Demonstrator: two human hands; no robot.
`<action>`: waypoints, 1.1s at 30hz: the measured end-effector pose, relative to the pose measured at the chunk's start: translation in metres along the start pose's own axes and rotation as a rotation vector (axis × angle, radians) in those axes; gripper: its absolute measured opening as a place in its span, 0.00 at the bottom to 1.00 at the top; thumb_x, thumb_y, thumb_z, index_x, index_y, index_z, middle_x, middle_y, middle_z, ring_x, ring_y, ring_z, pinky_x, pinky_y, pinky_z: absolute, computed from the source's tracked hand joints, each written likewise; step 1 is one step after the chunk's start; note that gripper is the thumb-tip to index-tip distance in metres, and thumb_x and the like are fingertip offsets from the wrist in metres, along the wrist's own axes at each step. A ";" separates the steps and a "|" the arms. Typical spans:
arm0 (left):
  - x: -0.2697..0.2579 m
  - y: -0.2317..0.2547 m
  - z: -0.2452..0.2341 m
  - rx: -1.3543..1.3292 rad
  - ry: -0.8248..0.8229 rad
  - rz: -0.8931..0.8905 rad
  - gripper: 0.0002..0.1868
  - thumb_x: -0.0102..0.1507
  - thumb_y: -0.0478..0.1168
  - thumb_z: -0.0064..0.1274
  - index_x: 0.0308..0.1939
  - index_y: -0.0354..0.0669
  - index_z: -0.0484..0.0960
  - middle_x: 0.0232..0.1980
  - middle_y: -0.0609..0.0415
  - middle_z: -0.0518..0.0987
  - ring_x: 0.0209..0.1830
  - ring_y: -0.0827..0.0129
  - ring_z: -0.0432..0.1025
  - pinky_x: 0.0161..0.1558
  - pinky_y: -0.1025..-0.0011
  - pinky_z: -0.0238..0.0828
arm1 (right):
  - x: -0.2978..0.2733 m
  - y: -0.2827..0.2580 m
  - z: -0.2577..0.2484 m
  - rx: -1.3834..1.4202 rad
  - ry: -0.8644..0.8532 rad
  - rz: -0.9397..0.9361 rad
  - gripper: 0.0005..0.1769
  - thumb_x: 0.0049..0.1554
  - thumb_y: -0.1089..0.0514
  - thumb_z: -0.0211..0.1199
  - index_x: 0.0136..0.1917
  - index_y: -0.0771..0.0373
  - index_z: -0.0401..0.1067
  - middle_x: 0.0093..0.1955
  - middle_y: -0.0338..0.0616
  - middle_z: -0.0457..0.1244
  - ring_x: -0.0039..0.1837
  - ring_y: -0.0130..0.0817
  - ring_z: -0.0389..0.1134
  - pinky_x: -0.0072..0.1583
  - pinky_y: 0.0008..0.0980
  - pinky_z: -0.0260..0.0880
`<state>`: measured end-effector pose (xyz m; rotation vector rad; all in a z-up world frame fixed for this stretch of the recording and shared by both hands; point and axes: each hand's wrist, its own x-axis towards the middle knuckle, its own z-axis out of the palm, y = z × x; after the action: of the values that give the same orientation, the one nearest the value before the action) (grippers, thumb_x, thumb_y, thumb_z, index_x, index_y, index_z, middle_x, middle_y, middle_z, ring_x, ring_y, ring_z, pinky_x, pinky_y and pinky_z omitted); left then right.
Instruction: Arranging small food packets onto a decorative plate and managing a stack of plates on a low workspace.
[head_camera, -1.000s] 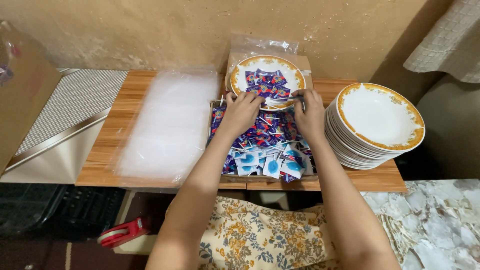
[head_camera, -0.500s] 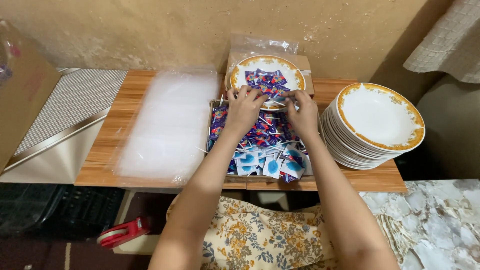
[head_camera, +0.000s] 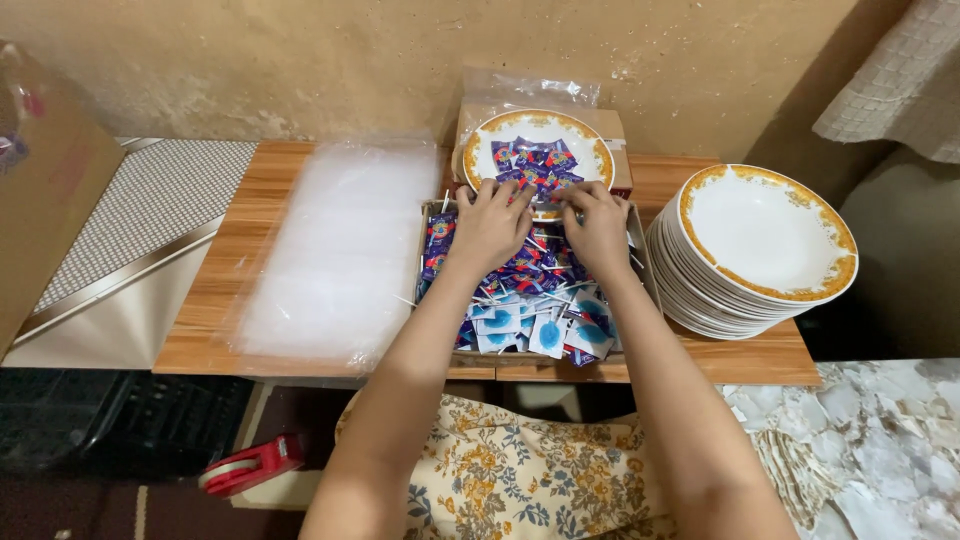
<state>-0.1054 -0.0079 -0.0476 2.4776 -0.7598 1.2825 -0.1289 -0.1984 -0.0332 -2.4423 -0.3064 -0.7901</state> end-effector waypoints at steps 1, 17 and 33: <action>-0.001 -0.001 0.004 0.000 0.000 0.000 0.17 0.67 0.48 0.45 0.55 0.55 0.83 0.48 0.53 0.78 0.52 0.59 0.69 0.50 0.50 0.57 | 0.000 0.004 0.002 0.000 0.000 0.000 0.10 0.62 0.58 0.64 0.54 0.46 0.81 0.54 0.35 0.66 0.60 0.37 0.69 0.71 0.47 0.56; -0.013 -0.007 0.004 -0.046 -0.157 -0.086 0.19 0.72 0.52 0.38 0.56 0.54 0.82 0.60 0.51 0.79 0.67 0.57 0.68 0.63 0.33 0.44 | -0.001 0.002 -0.009 -0.109 -0.247 0.071 0.17 0.68 0.45 0.47 0.66 0.39 0.71 0.67 0.45 0.65 0.81 0.46 0.50 0.75 0.76 0.30; -0.006 -0.031 -0.071 -0.343 -0.375 -0.255 0.12 0.70 0.49 0.45 0.51 0.52 0.80 0.44 0.56 0.76 0.52 0.59 0.75 0.52 0.53 0.68 | -0.014 0.012 -0.070 -0.045 -0.140 0.053 0.10 0.63 0.50 0.63 0.57 0.48 0.78 0.58 0.45 0.65 0.59 0.47 0.70 0.61 0.52 0.69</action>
<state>-0.1396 0.0516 -0.0101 2.4487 -0.6494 0.5532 -0.1687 -0.2482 0.0002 -2.5425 -0.2776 -0.6104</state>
